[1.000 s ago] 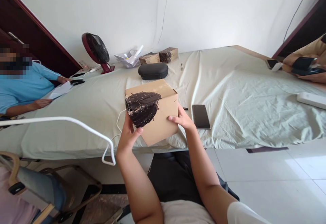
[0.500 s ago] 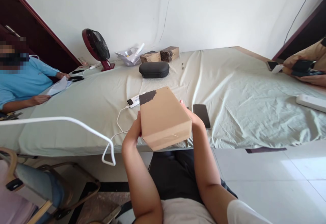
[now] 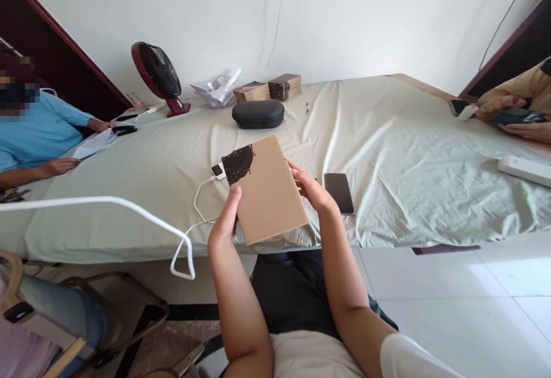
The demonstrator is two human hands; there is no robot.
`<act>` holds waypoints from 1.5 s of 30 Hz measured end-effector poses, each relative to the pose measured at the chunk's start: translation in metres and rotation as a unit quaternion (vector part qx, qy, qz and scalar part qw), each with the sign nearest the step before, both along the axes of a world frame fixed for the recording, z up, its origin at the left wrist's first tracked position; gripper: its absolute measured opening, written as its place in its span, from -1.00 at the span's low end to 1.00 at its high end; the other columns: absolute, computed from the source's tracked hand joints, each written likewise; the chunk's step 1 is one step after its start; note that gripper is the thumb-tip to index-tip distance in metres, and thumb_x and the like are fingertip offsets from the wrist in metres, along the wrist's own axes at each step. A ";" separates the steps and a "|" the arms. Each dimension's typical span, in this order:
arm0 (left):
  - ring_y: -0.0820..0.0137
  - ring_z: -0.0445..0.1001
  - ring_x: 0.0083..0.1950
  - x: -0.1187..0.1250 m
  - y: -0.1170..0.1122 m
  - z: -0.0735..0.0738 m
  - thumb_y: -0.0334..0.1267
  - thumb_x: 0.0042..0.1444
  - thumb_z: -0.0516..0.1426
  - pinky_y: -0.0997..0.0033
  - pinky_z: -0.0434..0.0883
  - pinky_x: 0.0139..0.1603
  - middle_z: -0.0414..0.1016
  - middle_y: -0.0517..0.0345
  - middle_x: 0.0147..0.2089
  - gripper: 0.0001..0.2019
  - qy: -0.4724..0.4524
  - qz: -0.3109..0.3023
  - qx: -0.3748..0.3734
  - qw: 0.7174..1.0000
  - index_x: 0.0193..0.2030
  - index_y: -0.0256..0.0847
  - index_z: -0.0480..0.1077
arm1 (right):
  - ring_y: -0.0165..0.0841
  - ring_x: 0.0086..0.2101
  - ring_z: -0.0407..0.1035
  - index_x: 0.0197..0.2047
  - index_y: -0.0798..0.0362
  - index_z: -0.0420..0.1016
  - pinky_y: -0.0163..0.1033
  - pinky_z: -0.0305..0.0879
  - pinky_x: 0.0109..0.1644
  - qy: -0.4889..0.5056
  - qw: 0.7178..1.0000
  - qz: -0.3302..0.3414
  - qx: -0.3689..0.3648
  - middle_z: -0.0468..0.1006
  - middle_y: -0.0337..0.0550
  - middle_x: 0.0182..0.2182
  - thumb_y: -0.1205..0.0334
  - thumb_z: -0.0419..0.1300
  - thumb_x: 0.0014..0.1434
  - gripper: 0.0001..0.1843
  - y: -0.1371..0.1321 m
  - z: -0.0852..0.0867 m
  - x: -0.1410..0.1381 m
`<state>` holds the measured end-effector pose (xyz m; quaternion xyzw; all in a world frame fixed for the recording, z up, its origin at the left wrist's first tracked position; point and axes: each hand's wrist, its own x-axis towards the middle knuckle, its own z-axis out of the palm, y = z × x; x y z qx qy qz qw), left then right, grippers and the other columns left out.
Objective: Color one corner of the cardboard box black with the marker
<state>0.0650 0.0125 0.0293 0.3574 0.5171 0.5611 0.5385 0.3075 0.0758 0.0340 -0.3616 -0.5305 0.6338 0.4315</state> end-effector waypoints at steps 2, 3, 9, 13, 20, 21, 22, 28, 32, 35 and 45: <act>-0.03 0.59 0.35 0.007 -0.001 0.005 0.25 0.17 0.32 0.00 0.57 0.33 0.67 -0.13 0.22 -0.39 -0.011 0.024 0.014 1.000 0.21 -0.11 0.54 | -0.11 0.20 0.54 0.55 -0.35 0.30 0.13 0.45 0.37 -0.009 1.000 0.006 -0.001 0.52 -0.26 0.39 -0.32 0.21 0.36 -0.23 0.001 0.000 0.000; -0.02 0.60 0.34 0.008 -0.001 0.007 0.19 0.18 0.32 0.01 0.57 0.33 0.66 -0.11 0.23 -0.40 -0.017 0.040 0.024 0.999 0.24 -0.11 0.51 | -0.10 0.25 0.51 0.53 -0.35 0.34 0.13 0.42 0.39 -0.013 1.000 -0.008 0.013 0.49 -0.25 0.42 -0.33 0.21 0.36 -0.25 0.003 -0.001 0.000; 0.07 0.63 0.29 -0.006 0.004 0.008 -0.05 0.12 0.34 0.13 0.54 0.36 0.64 0.00 0.27 -0.29 0.001 0.127 0.155 0.980 0.42 -0.07 0.34 | -0.03 0.46 0.23 0.44 -0.06 0.48 0.23 0.05 0.57 -0.277 0.934 -0.189 0.125 0.50 0.04 0.39 0.07 0.14 0.42 -0.43 0.026 -0.035 0.012; 0.06 0.62 0.28 -0.015 0.002 0.005 -0.08 0.12 0.36 0.14 0.54 0.35 0.63 -0.02 0.26 -0.24 0.038 0.116 0.198 0.973 0.46 -0.07 0.31 | 0.12 0.46 0.14 0.40 0.05 0.51 0.41 -0.40 0.60 -0.421 0.883 -0.172 0.112 0.55 0.16 0.31 0.33 0.14 0.34 -0.42 0.036 -0.060 0.009; 0.08 0.59 0.28 -0.015 0.011 -0.004 -0.04 0.04 0.39 0.16 0.55 0.32 0.59 -0.04 0.26 -0.17 0.062 0.133 0.237 0.960 0.46 -0.09 0.31 | 0.17 0.30 0.25 0.04 0.11 0.68 0.38 -0.11 0.46 -0.441 0.876 -0.189 0.056 0.59 0.24 0.13 0.43 0.12 0.26 -0.61 0.038 -0.069 -0.010; 0.09 0.60 0.26 -0.016 0.013 -0.006 -0.03 0.05 0.38 0.16 0.55 0.30 0.59 -0.04 0.24 -0.19 0.068 0.138 0.242 0.958 0.44 -0.10 0.32 | 0.14 0.25 0.30 0.00 0.11 0.66 0.34 -0.04 0.44 -0.430 0.881 -0.191 0.048 0.60 0.23 0.09 0.43 0.11 0.25 -0.65 0.039 -0.068 -0.009; 0.10 0.60 0.24 -0.017 0.013 -0.007 -0.02 0.05 0.37 0.16 0.56 0.29 0.60 -0.04 0.21 -0.21 0.074 0.141 0.245 0.956 0.43 -0.11 0.33 | 0.08 0.20 0.35 -0.02 0.11 0.64 0.27 0.05 0.41 -0.415 0.888 -0.194 0.039 0.61 0.20 0.06 0.42 0.11 0.25 -0.67 0.040 -0.067 -0.007; 0.12 0.61 0.17 -0.025 0.012 -0.009 0.03 0.07 0.37 0.14 0.59 0.22 0.61 -0.06 0.13 -0.25 0.100 0.146 0.255 0.951 0.38 -0.14 0.36 | -0.35 -0.43 0.36 -0.09 -0.02 0.42 -0.28 0.35 -0.31 -0.253 0.950 -0.182 -0.024 0.49 -0.23 -0.37 0.22 0.03 0.37 -0.84 0.044 -0.056 -0.001; 0.11 0.60 0.20 -0.027 0.013 -0.011 0.03 0.07 0.36 0.16 0.58 0.22 0.61 -0.06 0.14 -0.23 0.114 0.143 0.260 0.948 0.41 -0.14 0.33 | -0.49 -0.63 0.06 -0.21 -0.03 0.33 -0.39 0.05 -0.56 -0.165 0.971 -0.159 -0.073 0.24 -0.40 -0.53 0.12 -0.01 0.44 -0.80 0.044 -0.053 -0.004; 0.08 0.59 0.24 -0.028 0.013 -0.011 0.02 0.10 0.33 0.10 0.58 0.25 0.59 -0.09 0.20 -0.20 0.121 0.130 0.262 0.949 0.46 -0.13 0.28 | -0.52 -0.66 -0.06 -0.28 -0.04 0.25 -0.41 -0.07 -0.61 -0.137 0.972 -0.148 -0.120 0.14 -0.45 -0.59 0.14 -0.02 0.45 -0.77 0.044 -0.058 -0.004; 0.05 0.56 0.34 -0.030 0.014 -0.012 -0.01 0.17 0.30 0.04 0.52 0.39 0.55 -0.11 0.30 -0.16 0.153 0.100 0.274 0.944 0.56 -0.11 0.19 | -0.48 -0.68 -0.01 -0.33 -0.06 0.24 -0.38 -0.12 -0.66 -0.152 0.951 -0.180 -0.200 0.17 -0.39 -0.61 0.04 0.07 0.48 -0.68 0.052 -0.077 -0.005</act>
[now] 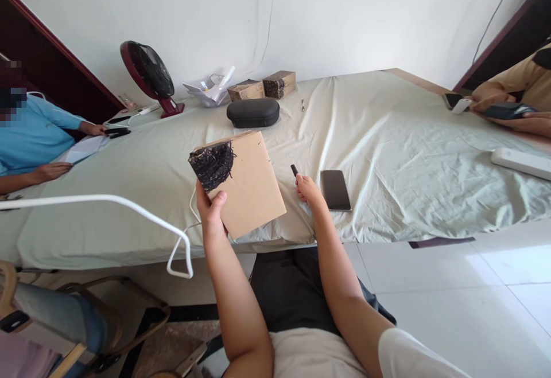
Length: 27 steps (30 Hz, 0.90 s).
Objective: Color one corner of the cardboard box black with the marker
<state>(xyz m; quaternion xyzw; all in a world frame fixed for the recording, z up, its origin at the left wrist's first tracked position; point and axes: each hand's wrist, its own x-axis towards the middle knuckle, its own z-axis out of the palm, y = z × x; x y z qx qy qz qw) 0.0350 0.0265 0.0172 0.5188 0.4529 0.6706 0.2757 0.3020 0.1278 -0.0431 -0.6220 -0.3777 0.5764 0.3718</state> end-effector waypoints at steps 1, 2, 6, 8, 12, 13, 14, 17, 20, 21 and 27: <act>0.05 0.58 0.32 0.000 0.000 0.000 -0.01 0.16 0.30 0.05 0.54 0.37 0.56 -0.11 0.28 -0.16 -0.009 0.000 0.002 1.000 0.55 -0.12 0.20 | -0.47 -0.68 -0.02 -0.33 -0.06 0.24 -0.38 -0.13 -0.66 0.004 1.000 -0.003 -0.005 0.17 -0.39 -0.61 0.02 0.06 0.50 -0.66 0.000 0.000 0.000; 0.05 0.58 0.31 0.001 0.000 -0.001 -0.02 0.16 0.31 0.06 0.55 0.35 0.56 -0.12 0.28 -0.16 -0.016 0.000 0.004 1.000 0.55 -0.13 0.20 | -0.47 -0.68 -0.03 -0.33 -0.06 0.24 -0.38 -0.14 -0.66 0.010 1.000 -0.005 -0.010 0.16 -0.39 -0.62 0.00 0.05 0.51 -0.65 -0.001 0.001 0.000; 0.03 0.56 0.35 0.002 0.001 -0.001 0.01 0.13 0.33 0.05 0.53 0.38 0.53 -0.13 0.33 -0.13 -0.020 0.000 0.005 1.000 0.55 -0.12 0.20 | -0.49 -0.69 -0.08 -0.29 -0.07 0.23 -0.40 -0.21 -0.69 0.059 0.998 -0.003 -0.035 0.09 -0.44 -0.62 -0.10 0.08 0.51 -0.62 -0.003 0.006 0.002; 0.02 0.54 0.38 0.002 0.001 -0.001 0.01 0.12 0.34 0.05 0.50 0.41 0.52 -0.13 0.35 -0.11 -0.020 0.000 0.007 1.000 0.56 -0.13 0.20 | -0.51 -0.69 -0.11 -0.27 -0.07 0.22 -0.44 -0.21 -0.71 0.102 0.993 0.010 -0.051 0.09 -0.45 -0.60 -0.13 0.05 0.52 -0.62 -0.004 0.011 0.004; 0.01 0.52 0.40 0.003 0.002 -0.002 0.03 0.13 0.34 0.04 0.47 0.45 0.50 -0.14 0.37 -0.11 -0.006 0.000 0.011 1.000 0.56 -0.14 0.20 | -0.51 -0.67 0.01 -0.20 -0.02 0.24 -0.47 -0.04 -0.68 0.203 0.975 0.051 -0.070 0.30 -0.33 -0.54 0.18 -0.03 0.51 -0.81 -0.006 0.026 0.010; 0.00 0.51 0.41 0.002 0.003 -0.003 0.03 0.13 0.34 0.03 0.46 0.46 0.50 -0.14 0.38 -0.10 -0.006 -0.001 0.013 1.000 0.56 -0.14 0.20 | -0.51 -0.66 0.04 -0.17 -0.01 0.25 -0.47 0.00 -0.67 0.221 0.971 0.052 -0.067 0.36 -0.29 -0.51 0.28 -0.04 0.47 -0.87 -0.007 0.029 0.012; -0.01 0.50 0.42 0.002 0.004 -0.003 0.04 0.12 0.35 0.03 0.45 0.47 0.49 -0.15 0.39 -0.09 -0.009 -0.002 0.015 1.000 0.56 -0.14 0.20 | -0.51 -0.65 0.05 -0.13 -0.01 0.25 -0.47 0.03 -0.66 0.234 0.969 0.048 -0.060 0.40 -0.28 -0.49 0.35 -0.04 0.44 -0.89 -0.008 0.031 0.013; -0.04 0.50 0.43 0.000 0.006 -0.006 0.10 0.09 0.36 0.01 0.47 0.45 0.49 -0.17 0.39 -0.05 -0.005 0.004 0.013 1.000 0.56 -0.15 0.19 | -0.52 -0.67 0.03 0.04 -0.04 0.22 -0.48 0.05 -0.63 0.251 0.967 0.024 -0.035 0.51 -0.26 -0.44 0.46 -0.06 0.38 -0.74 -0.012 0.034 0.017; -0.06 0.49 0.43 -0.003 0.009 -0.007 0.17 0.08 0.37 0.00 0.47 0.44 0.49 -0.18 0.39 -0.03 0.015 0.006 0.007 1.000 0.56 -0.14 0.20 | -0.53 -0.70 -0.02 0.11 -0.05 0.27 -0.45 0.01 -0.64 0.263 0.964 0.029 -0.014 0.60 -0.20 -0.41 0.46 -0.01 0.34 -0.66 -0.017 0.037 0.024; -0.07 0.48 0.45 -0.003 0.009 -0.008 0.17 0.08 0.37 -0.01 0.47 0.45 0.48 -0.18 0.39 -0.03 0.020 0.003 0.005 1.000 0.57 -0.13 0.19 | -0.53 -0.70 -0.03 0.08 -0.02 0.32 -0.42 0.01 -0.64 0.270 0.962 0.035 -0.006 0.61 -0.17 -0.41 0.42 0.02 0.34 -0.71 -0.018 0.040 0.026; -0.10 0.40 0.52 0.004 0.006 -0.013 0.22 0.00 0.43 -0.10 0.40 0.49 0.32 -0.22 0.54 0.15 0.035 -0.013 0.023 0.999 0.64 -0.03 0.03 | -0.45 -0.68 0.05 0.04 -0.02 0.40 -0.27 0.14 -0.60 0.333 0.935 0.050 0.115 0.65 -0.13 -0.30 0.15 -0.08 0.40 -0.69 -0.030 0.064 0.040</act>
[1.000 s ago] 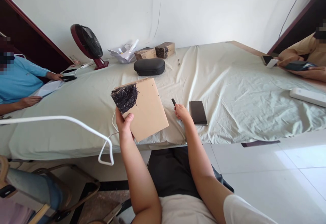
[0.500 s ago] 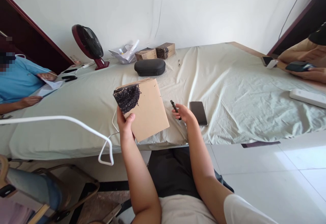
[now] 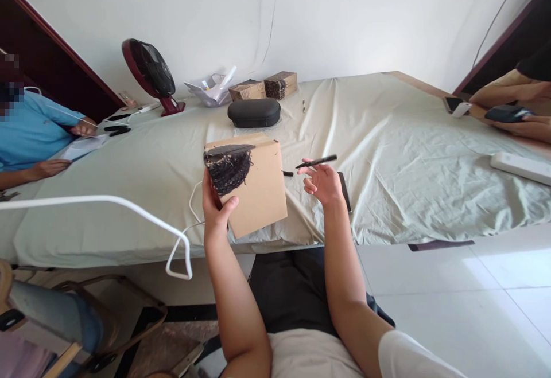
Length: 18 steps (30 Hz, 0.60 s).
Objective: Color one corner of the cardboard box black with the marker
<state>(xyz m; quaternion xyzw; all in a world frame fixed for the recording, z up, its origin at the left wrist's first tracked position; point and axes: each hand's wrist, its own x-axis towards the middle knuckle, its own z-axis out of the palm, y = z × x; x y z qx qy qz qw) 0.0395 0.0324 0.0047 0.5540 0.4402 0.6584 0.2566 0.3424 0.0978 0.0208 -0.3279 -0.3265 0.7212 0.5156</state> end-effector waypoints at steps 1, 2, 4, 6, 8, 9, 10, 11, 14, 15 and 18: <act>-0.09 0.36 0.54 0.001 -0.001 0.000 0.19 -0.02 0.46 -0.09 0.38 0.51 0.26 -0.21 0.57 0.18 0.009 -0.010 0.004 1.000 0.66 0.01 -0.01 | -0.45 -0.69 0.03 0.03 -0.04 0.38 -0.26 0.14 -0.59 0.001 0.999 -0.009 0.034 0.64 -0.18 -0.31 0.14 -0.05 0.37 -0.73 -0.003 0.005 0.001; -0.09 0.30 0.58 0.002 -0.003 0.001 0.15 -0.03 0.48 -0.08 0.35 0.53 0.20 -0.19 0.60 0.22 0.026 -0.021 0.005 0.999 0.67 0.06 -0.05 | -0.45 -0.70 0.01 0.00 -0.07 0.34 -0.26 0.12 -0.59 -0.005 0.997 -0.021 0.068 0.61 -0.24 -0.35 0.12 0.00 0.35 -0.79 -0.007 0.010 0.001; -0.08 0.17 0.65 0.004 -0.008 0.006 0.06 -0.03 0.50 -0.10 0.25 0.59 0.08 -0.14 0.64 0.26 0.072 -0.034 0.004 0.997 0.69 0.14 -0.13 | -0.46 -0.72 -0.02 -0.08 -0.12 0.25 -0.28 0.08 -0.60 -0.028 0.990 -0.051 0.131 0.53 -0.37 -0.46 0.01 0.09 0.34 -0.82 -0.016 0.021 -0.001; -0.11 0.04 0.69 0.006 -0.013 0.012 0.00 -0.04 0.51 -0.16 0.13 0.64 0.00 -0.12 0.65 0.28 0.127 -0.026 0.008 0.992 0.69 0.19 -0.17 | -0.46 -0.74 -0.03 -0.09 -0.15 0.22 -0.27 0.04 -0.61 -0.044 0.980 -0.080 0.179 0.46 -0.42 -0.55 -0.21 0.06 0.37 -0.67 -0.027 0.033 -0.005; -0.14 -0.03 0.70 0.008 -0.017 0.018 -0.04 -0.05 0.51 -0.22 0.06 0.66 -0.05 -0.13 0.63 0.29 0.184 -0.013 0.020 0.983 0.69 0.19 -0.17 | -0.45 -0.73 0.01 -0.02 -0.15 0.28 -0.26 0.05 -0.60 -0.051 0.969 -0.102 0.218 0.44 -0.41 -0.58 -0.38 0.00 0.36 -0.52 -0.039 0.045 -0.011; -0.16 -0.05 0.70 0.009 -0.019 0.021 -0.06 -0.05 0.51 -0.24 0.05 0.66 -0.06 -0.13 0.62 0.28 0.209 -0.009 0.026 0.978 0.69 0.18 -0.16 | -0.44 -0.72 0.05 0.01 -0.14 0.31 -0.26 0.06 -0.59 -0.053 0.963 -0.115 0.237 0.45 -0.39 -0.58 -0.38 0.02 0.35 -0.50 -0.045 0.050 -0.015; -0.17 -0.06 0.70 0.010 -0.020 0.023 -0.08 -0.05 0.50 -0.26 0.06 0.65 -0.08 -0.13 0.62 0.28 0.229 -0.009 0.032 0.973 0.69 0.17 -0.16 | -0.43 -0.69 0.09 0.02 -0.13 0.35 -0.26 0.08 -0.57 -0.055 0.956 -0.126 0.258 0.46 -0.37 -0.58 -0.34 0.06 0.33 -0.52 -0.050 0.054 -0.018; -0.19 -0.06 0.70 0.010 -0.021 0.026 -0.09 -0.05 0.50 -0.26 0.09 0.64 -0.09 -0.13 0.62 0.27 0.245 -0.010 0.035 0.969 0.69 0.16 -0.16 | -0.42 -0.66 0.14 0.00 -0.11 0.38 -0.26 0.09 -0.54 -0.056 0.949 -0.137 0.279 0.46 -0.36 -0.58 -0.26 0.13 0.32 -0.57 -0.055 0.057 -0.021; -0.22 -0.03 0.69 0.009 -0.024 0.030 -0.13 -0.05 0.50 -0.26 0.21 0.60 -0.09 -0.14 0.63 0.27 0.280 -0.019 0.036 0.959 0.68 0.15 -0.16 | -0.41 -0.57 0.25 -0.14 -0.08 0.46 -0.27 0.16 -0.47 -0.056 0.928 -0.164 0.331 0.46 -0.34 -0.56 0.02 0.25 0.24 -0.80 -0.064 0.061 -0.030; -0.21 -0.02 0.68 0.009 -0.025 0.031 -0.14 -0.05 0.50 -0.25 0.23 0.59 -0.08 -0.14 0.63 0.28 0.290 -0.022 0.032 0.956 0.68 0.16 -0.17 | -0.41 -0.55 0.28 -0.19 -0.08 0.47 -0.26 0.19 -0.45 -0.057 0.922 -0.172 0.341 0.46 -0.33 -0.55 0.07 0.27 0.23 -0.85 -0.066 0.061 -0.032; -0.19 -0.05 0.70 0.006 -0.029 0.035 -0.20 -0.03 0.50 -0.26 0.17 0.62 -0.08 -0.11 0.64 0.29 0.315 -0.036 0.012 0.948 0.69 0.20 -0.20 | -0.42 -0.54 0.31 -0.27 -0.06 0.50 -0.26 0.25 -0.41 -0.058 0.914 -0.187 0.354 0.44 -0.33 -0.54 0.17 0.28 0.21 -0.93 -0.069 0.060 -0.039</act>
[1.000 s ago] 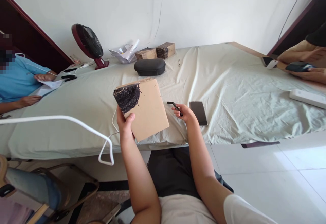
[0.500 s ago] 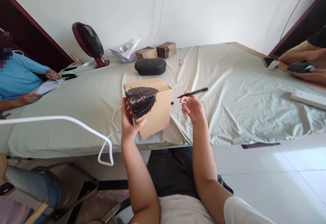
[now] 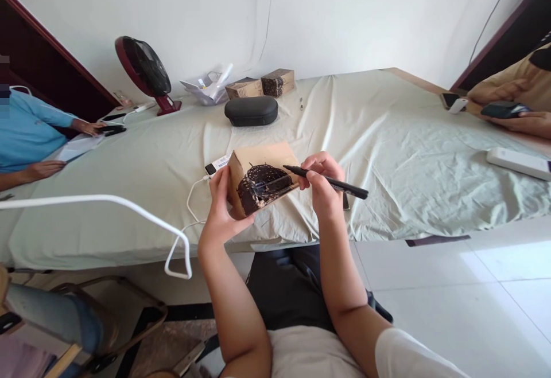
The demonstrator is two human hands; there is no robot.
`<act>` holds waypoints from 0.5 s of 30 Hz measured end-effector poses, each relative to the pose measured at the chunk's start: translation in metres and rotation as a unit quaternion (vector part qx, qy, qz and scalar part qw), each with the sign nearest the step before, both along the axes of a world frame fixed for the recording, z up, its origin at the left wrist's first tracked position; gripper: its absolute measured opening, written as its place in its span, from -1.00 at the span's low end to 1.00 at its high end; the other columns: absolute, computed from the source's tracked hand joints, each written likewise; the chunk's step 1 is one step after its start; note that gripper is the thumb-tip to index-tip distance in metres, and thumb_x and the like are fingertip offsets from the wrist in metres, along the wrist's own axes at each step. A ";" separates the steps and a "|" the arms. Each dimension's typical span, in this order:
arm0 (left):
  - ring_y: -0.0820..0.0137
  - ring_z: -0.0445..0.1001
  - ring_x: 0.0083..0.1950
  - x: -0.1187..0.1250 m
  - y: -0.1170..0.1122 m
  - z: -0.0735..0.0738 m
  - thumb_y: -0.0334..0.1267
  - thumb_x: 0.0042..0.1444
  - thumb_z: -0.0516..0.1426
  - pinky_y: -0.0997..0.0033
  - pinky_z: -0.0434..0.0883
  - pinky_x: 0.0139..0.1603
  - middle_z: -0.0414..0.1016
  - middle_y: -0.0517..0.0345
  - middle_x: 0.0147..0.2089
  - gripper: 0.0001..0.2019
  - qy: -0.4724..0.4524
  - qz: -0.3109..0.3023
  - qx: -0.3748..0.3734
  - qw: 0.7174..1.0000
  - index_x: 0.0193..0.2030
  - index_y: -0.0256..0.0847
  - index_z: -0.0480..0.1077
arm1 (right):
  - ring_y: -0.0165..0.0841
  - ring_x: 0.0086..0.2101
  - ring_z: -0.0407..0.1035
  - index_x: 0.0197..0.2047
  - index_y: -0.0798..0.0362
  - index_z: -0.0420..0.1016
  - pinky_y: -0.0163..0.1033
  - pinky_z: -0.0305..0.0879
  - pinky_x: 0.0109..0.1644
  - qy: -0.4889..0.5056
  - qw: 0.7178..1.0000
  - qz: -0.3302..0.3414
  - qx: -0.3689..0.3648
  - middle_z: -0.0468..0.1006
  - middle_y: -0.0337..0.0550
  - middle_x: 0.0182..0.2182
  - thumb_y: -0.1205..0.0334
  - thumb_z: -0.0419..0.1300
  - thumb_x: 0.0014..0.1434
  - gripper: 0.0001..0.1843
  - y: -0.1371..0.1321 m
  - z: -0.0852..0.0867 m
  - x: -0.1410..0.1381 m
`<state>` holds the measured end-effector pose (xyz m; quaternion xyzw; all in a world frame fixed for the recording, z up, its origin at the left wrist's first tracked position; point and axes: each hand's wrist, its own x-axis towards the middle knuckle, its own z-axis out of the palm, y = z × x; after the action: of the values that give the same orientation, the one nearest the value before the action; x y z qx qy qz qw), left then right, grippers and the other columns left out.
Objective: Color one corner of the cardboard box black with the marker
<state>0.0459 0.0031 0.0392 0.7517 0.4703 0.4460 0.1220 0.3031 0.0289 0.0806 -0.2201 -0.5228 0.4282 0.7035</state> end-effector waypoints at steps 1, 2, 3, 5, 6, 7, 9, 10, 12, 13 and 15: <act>-0.18 -0.07 0.71 -0.001 -0.001 0.001 -0.21 -0.03 0.50 -0.26 0.14 0.64 -0.10 -0.10 0.65 0.29 0.004 -0.004 -0.007 1.000 0.69 0.22 -0.21 | -0.42 -0.54 0.31 -0.27 -0.06 0.51 -0.27 0.25 -0.41 0.001 1.000 0.002 -0.001 0.44 -0.34 -0.55 0.19 0.28 0.22 -0.96 0.000 -0.001 -0.002; -0.17 -0.09 0.72 -0.001 -0.003 0.002 -0.23 -0.02 0.49 -0.25 0.11 0.65 -0.12 -0.09 0.67 0.29 0.009 -0.010 -0.013 1.000 0.69 0.23 -0.22 | -0.42 -0.55 0.30 -0.27 -0.06 0.52 -0.28 0.23 -0.43 0.001 1.000 0.007 -0.005 0.43 -0.34 -0.56 0.22 0.27 0.22 -0.97 0.000 -0.002 -0.004; -0.15 -0.10 0.72 -0.002 -0.004 0.004 -0.23 -0.01 0.49 -0.23 0.11 0.66 -0.13 -0.08 0.68 0.29 0.013 -0.017 -0.019 1.000 0.69 0.24 -0.22 | -0.43 -0.56 0.28 -0.27 -0.06 0.53 -0.30 0.20 -0.45 -0.001 1.000 0.013 -0.011 0.43 -0.35 -0.57 0.23 0.25 0.23 -0.97 0.000 -0.003 -0.005; -0.12 -0.09 0.73 -0.002 -0.007 0.006 -0.24 0.01 0.47 -0.18 0.14 0.65 -0.14 -0.06 0.69 0.27 0.019 -0.028 -0.032 0.999 0.69 0.25 -0.23 | -0.44 -0.58 0.24 -0.27 -0.06 0.53 -0.32 0.14 -0.48 -0.004 0.999 0.024 -0.020 0.42 -0.36 -0.59 0.24 0.24 0.25 -0.96 -0.001 -0.003 -0.008; -0.11 -0.07 0.72 -0.003 -0.008 0.007 -0.23 0.02 0.47 -0.17 0.16 0.65 -0.14 -0.05 0.69 0.26 0.019 -0.029 -0.039 0.999 0.69 0.26 -0.22 | -0.45 -0.59 0.22 -0.27 -0.05 0.53 -0.32 0.12 -0.49 -0.006 0.999 0.030 -0.020 0.41 -0.37 -0.59 0.24 0.25 0.25 -0.96 -0.002 -0.002 -0.009; -0.11 -0.05 0.72 -0.003 -0.009 0.007 -0.22 0.02 0.48 -0.17 0.17 0.64 -0.13 -0.03 0.69 0.26 0.016 -0.029 -0.044 0.998 0.69 0.28 -0.21 | -0.45 -0.59 0.20 -0.27 -0.05 0.52 -0.32 0.12 -0.48 -0.008 0.999 0.036 -0.017 0.41 -0.38 -0.60 0.24 0.25 0.25 -0.96 -0.003 -0.001 -0.011; -0.13 -0.05 0.72 -0.005 -0.009 0.008 -0.21 -0.01 0.49 -0.21 0.17 0.64 -0.12 0.02 0.70 0.26 0.005 -0.027 -0.051 0.998 0.68 0.33 -0.18 | -0.46 -0.59 0.19 -0.28 -0.05 0.51 -0.32 0.15 -0.46 -0.017 0.999 0.045 -0.010 0.41 -0.39 -0.60 0.23 0.25 0.25 -0.96 -0.006 0.002 -0.013; -0.15 -0.06 0.72 -0.005 -0.009 0.007 -0.22 -0.02 0.50 -0.24 0.15 0.65 -0.13 0.04 0.70 0.27 0.001 -0.029 -0.053 0.998 0.68 0.36 -0.18 | -0.46 -0.59 0.20 -0.28 -0.05 0.51 -0.31 0.16 -0.45 -0.024 0.999 0.046 -0.008 0.41 -0.39 -0.60 0.23 0.25 0.25 -0.95 -0.008 0.003 -0.015; -0.16 -0.09 0.73 -0.007 -0.009 0.007 -0.22 -0.02 0.50 -0.29 0.13 0.65 -0.14 0.07 0.71 0.28 -0.003 -0.036 -0.057 0.998 0.67 0.40 -0.18 | -0.45 -0.58 0.22 -0.28 -0.05 0.50 -0.30 0.18 -0.44 -0.042 0.998 0.046 -0.007 0.41 -0.40 -0.59 0.24 0.24 0.25 -0.95 -0.010 0.006 -0.017; -0.17 -0.10 0.73 -0.007 -0.009 0.007 -0.23 -0.02 0.50 -0.31 0.12 0.65 -0.14 0.07 0.71 0.28 -0.004 -0.038 -0.059 0.998 0.67 0.40 -0.19 | -0.45 -0.57 0.23 -0.28 -0.05 0.50 -0.30 0.18 -0.43 -0.052 0.998 0.045 -0.005 0.41 -0.40 -0.59 0.24 0.24 0.26 -0.95 -0.011 0.006 -0.018; -0.16 -0.11 0.73 -0.008 -0.009 0.007 -0.27 -0.01 0.49 -0.31 0.12 0.66 -0.15 0.08 0.71 0.29 -0.003 -0.041 -0.062 0.997 0.67 0.40 -0.21 | -0.44 -0.55 0.26 -0.28 -0.06 0.49 -0.29 0.18 -0.41 -0.073 0.996 0.046 0.003 0.42 -0.38 -0.56 0.23 0.24 0.27 -0.95 -0.012 0.006 -0.020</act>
<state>0.0380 -0.0060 0.0463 0.7599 0.4655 0.4132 0.1876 0.2831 0.0171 0.0867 -0.2241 -0.5836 0.4411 0.6440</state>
